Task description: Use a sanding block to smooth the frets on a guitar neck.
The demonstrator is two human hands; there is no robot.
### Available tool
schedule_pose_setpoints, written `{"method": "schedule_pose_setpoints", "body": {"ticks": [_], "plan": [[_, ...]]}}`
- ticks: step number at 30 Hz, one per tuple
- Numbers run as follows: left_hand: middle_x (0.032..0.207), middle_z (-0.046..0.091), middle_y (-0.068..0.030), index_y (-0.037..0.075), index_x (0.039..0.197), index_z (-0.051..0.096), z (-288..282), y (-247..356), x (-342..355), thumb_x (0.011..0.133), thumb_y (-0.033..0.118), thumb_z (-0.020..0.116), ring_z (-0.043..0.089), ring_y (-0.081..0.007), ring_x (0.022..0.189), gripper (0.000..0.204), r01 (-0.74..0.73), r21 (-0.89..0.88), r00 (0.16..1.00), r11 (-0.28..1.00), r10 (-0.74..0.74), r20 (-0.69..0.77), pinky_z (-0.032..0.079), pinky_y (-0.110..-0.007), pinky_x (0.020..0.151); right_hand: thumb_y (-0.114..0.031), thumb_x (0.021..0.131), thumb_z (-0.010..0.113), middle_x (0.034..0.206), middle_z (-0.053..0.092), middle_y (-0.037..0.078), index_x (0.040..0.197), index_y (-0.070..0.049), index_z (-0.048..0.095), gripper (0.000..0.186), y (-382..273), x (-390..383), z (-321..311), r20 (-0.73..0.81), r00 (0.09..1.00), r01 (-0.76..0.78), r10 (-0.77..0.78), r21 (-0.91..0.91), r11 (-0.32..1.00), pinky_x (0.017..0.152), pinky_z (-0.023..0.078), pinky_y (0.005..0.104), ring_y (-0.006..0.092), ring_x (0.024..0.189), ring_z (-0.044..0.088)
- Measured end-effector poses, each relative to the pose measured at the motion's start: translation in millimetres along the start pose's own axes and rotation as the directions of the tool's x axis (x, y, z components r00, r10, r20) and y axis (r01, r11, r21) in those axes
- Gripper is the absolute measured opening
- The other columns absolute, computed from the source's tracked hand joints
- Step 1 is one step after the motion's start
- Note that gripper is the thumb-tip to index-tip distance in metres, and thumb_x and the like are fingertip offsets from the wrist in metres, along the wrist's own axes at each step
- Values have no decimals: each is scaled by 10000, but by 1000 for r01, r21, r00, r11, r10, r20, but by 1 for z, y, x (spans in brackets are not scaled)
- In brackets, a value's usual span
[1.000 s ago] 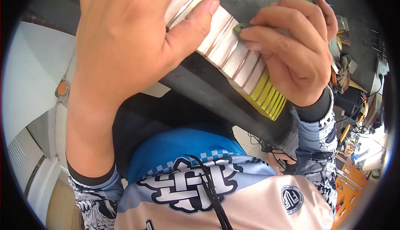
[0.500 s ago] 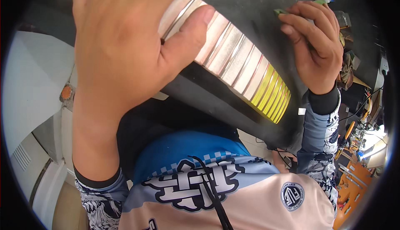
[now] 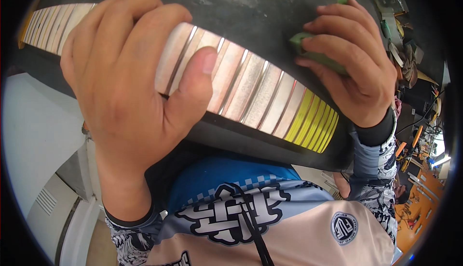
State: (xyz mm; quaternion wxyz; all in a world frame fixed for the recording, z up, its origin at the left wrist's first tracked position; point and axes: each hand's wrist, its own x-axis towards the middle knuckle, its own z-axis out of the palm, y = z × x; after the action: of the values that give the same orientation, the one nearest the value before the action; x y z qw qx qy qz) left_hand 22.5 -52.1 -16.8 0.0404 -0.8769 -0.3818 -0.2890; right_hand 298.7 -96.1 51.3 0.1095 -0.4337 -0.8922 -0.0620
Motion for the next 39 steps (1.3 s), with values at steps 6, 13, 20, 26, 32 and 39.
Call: {"method": "schedule_pose_setpoints", "body": {"ticks": [6, 13, 20, 26, 32, 39], "plan": [[1173, 675, -127, 51, 1145, 704, 3, -5, 0, 901, 237, 596, 593, -342, 1211, 326, 2, -40, 1000, 999, -1, 13, 361, -439, 1071, -55, 696, 837, 1063, 734, 106, 1042, -72, 734, 362, -5, 7, 1, 33, 999, 24, -24, -5, 1000, 1100, 420, 547, 351, 1121, 673], [1157, 675, -126, 41, 1149, 696, 4, -8, 1, 910, 246, 591, 596, -346, 1196, 332, -17, -98, 1000, 995, 18, 12, 363, -451, 1074, -90, 665, 778, 1023, 730, 106, 992, -85, 746, 329, -12, 17, 7, 13, 1000, 16, -17, 77, 997, 1086, 415, 537, 333, 1082, 669], [1143, 676, -128, 39, 1134, 699, 1, -6, 7, 928, 256, 583, 601, -347, 1184, 321, -8, -109, 1000, 994, 12, 29, 368, -449, 1070, -186, 672, 733, 1012, 732, 69, 958, -119, 763, 296, -20, 25, -3, 78, 997, 4, -10, 73, 997, 1056, 417, 515, 293, 1035, 651], [1129, 683, -121, 42, 1137, 694, 5, -5, 10, 949, 250, 577, 609, -343, 1177, 303, -10, -109, 999, 994, 13, 30, 366, -449, 1071, -203, 655, 701, 1010, 733, 32, 923, -135, 767, 284, -22, 23, 0, 7, 999, 40, -39, -89, 995, 1040, 417, 491, 266, 996, 646], [1130, 686, -117, 47, 1151, 687, 7, -4, 10, 964, 233, 571, 612, -333, 1172, 289, -9, -86, 1000, 996, 10, 5, 378, -437, 1056, -161, 680, 774, 987, 736, 27, 963, -85, 768, 293, -7, 27, 5, -53, 994, 101, -98, 47, 994, 958, 488, 402, 224, 946, 659], [1101, 683, -133, 33, 1079, 701, 10, -14, 12, 962, 243, 573, 626, -324, 1081, 272, -83, -112, 996, 990, 78, -49, 427, -415, 974, -181, 716, 822, 983, 722, 8, 909, -121, 783, 206, -2, 20, 25, -139, 985, 119, -103, 113, 986, 1000, 420, 422, 221, 960, 629]]}}
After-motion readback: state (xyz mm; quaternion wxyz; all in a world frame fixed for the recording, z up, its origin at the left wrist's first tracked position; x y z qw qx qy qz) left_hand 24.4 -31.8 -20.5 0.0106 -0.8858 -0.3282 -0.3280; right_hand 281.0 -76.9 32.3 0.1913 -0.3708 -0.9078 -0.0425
